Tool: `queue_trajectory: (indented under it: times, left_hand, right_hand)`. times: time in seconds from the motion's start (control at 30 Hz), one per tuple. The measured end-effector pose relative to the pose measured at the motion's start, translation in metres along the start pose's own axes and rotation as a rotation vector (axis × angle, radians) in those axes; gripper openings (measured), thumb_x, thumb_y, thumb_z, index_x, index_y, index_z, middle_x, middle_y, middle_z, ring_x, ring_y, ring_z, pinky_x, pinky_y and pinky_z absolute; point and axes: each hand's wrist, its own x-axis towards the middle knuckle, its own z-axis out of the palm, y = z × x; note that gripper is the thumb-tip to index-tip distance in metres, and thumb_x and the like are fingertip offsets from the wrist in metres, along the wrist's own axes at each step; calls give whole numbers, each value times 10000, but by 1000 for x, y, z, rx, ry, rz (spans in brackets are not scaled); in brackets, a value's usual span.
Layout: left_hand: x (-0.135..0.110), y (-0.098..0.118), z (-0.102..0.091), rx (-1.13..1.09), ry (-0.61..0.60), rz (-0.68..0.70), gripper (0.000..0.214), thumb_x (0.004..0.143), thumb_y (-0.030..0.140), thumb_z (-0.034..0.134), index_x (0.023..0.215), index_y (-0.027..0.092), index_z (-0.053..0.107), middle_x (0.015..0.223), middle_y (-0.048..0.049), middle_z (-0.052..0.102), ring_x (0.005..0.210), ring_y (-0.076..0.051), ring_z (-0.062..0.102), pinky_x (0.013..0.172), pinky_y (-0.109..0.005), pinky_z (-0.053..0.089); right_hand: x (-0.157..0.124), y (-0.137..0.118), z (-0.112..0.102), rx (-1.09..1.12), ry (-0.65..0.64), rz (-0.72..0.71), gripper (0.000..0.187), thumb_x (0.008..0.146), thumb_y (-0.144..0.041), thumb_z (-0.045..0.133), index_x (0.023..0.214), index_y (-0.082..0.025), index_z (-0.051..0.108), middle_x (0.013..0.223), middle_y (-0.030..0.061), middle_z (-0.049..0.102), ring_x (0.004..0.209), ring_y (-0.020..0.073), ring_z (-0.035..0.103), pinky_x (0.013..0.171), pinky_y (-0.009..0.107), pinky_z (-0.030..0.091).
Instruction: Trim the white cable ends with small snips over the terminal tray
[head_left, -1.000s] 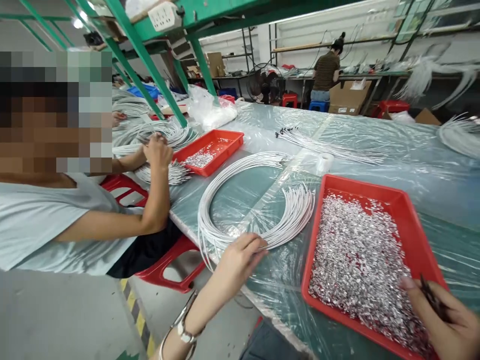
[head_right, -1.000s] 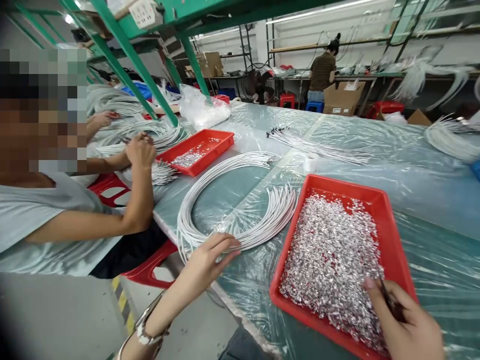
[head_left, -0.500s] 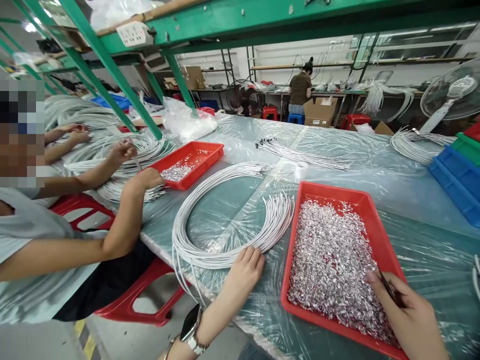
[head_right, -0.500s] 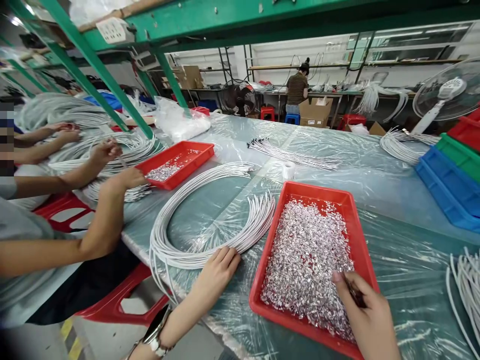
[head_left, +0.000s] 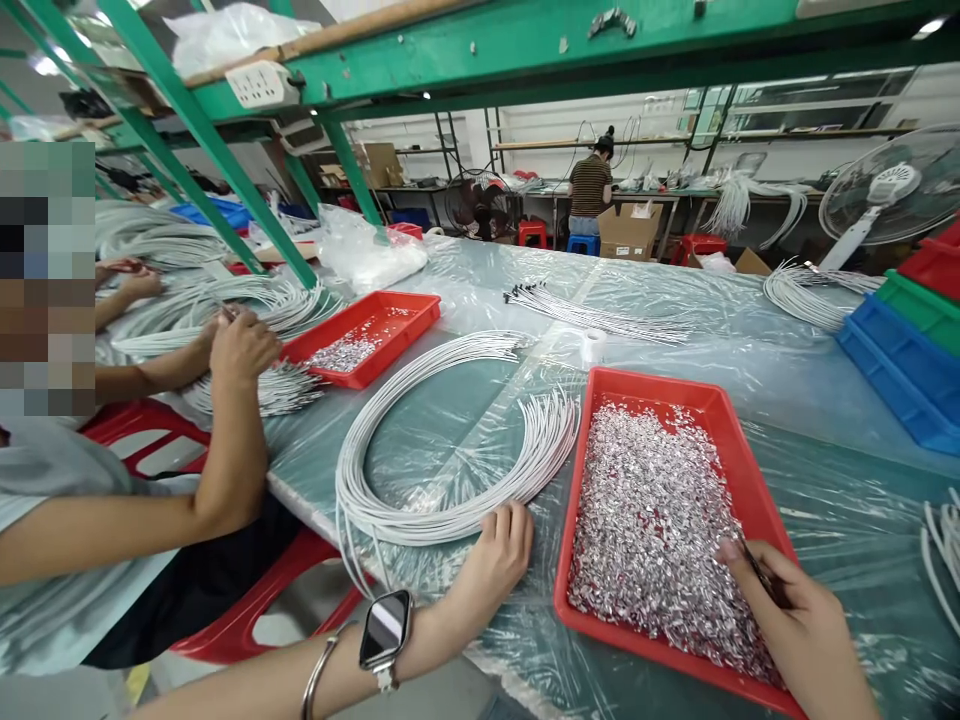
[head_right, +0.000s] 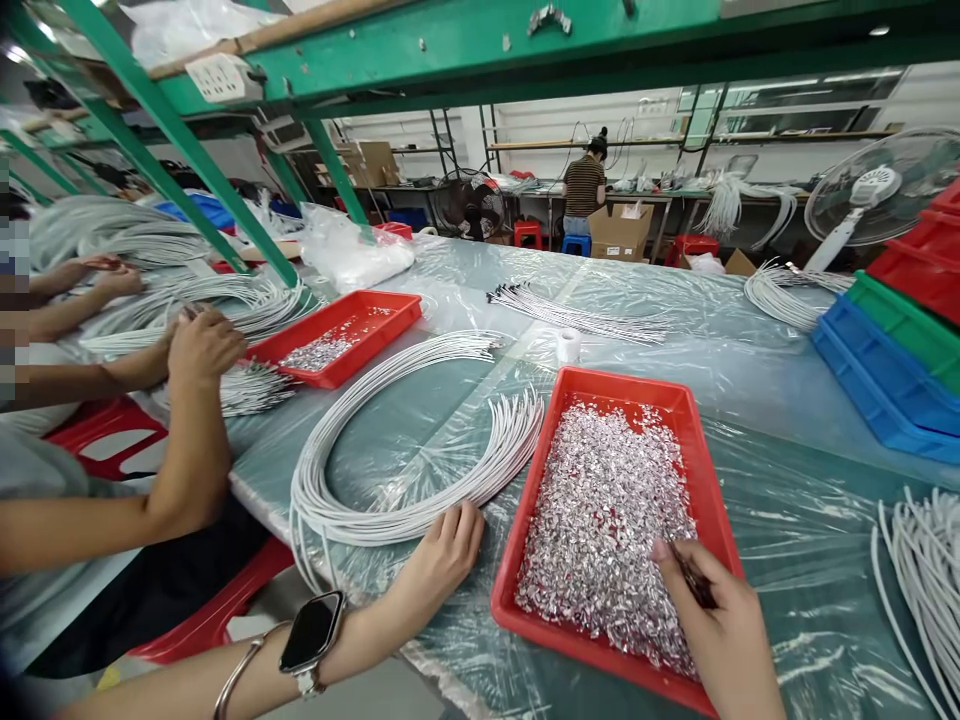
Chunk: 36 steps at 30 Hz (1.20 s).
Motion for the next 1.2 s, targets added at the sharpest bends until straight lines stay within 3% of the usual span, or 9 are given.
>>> queue_trajectory:
  times: [0.17,0.3,0.47,0.63,0.7,0.83,1.0,1.2]
  left_hand:
    - [7,5,3,-48,-50,-96,55,838,90,569,887,105,587,838,-18,591,713,-138,578,610,-274,491]
    - [11,-2,-1,-221,-68,-148,35,845,85,560,820,109,566,782,3,564,692,-128,564,605,-265,483]
    - [5,-34,-20,-575,-68,-174,182,813,-14,408,774,147,484,732,-26,519,681,-184,529,592,-300,427]
    - [10,-57,-31,-1035,-104,-159,82,893,145,323,897,173,401,654,37,441,542,-131,436,532,-248,381]
    - [20,-56,-37,-1224,-120,-127,169,949,228,248,918,171,404,621,59,376,523,-110,403,508,-213,374]
    - [48,-43,-64,-1498,-109,-77,363,986,337,150,941,154,460,637,55,327,550,-97,366,507,-193,348]
    - [77,-7,-102,-1667,-116,63,367,977,370,262,898,148,543,630,44,377,585,-109,384,559,-231,326]
    - [76,26,-105,-1773,-263,233,355,977,373,271,879,155,534,637,36,406,587,-111,388,561,-240,324]
  right_hand:
    - [2,4,1,12,-35,-15,337,762,-491,579,709,-161,624,580,-9,519,499,127,465,451,175,408]
    - [2,3,1,32,-40,-12,334,777,-485,568,691,-166,611,577,-15,511,502,122,475,461,164,416]
    - [1,4,2,45,-66,-15,324,777,-478,571,692,-169,617,559,-25,505,489,117,470,454,158,412]
    - [0,1,3,58,-40,-18,320,784,-468,570,709,-163,631,607,-7,565,521,131,512,482,168,426]
    - [-1,-4,3,70,-28,-33,320,793,-462,565,702,-161,623,609,-3,561,526,134,507,487,177,423]
    - [-1,-13,3,82,-26,-63,312,825,-437,550,675,-165,575,575,-20,491,503,120,453,463,189,385]
    - [-2,-22,0,96,-16,-107,342,868,-437,493,656,-171,527,546,-32,434,482,114,419,448,202,360]
    - [-6,-29,-3,150,-9,-122,378,902,-458,408,714,-166,556,568,-15,502,473,115,439,449,212,365]
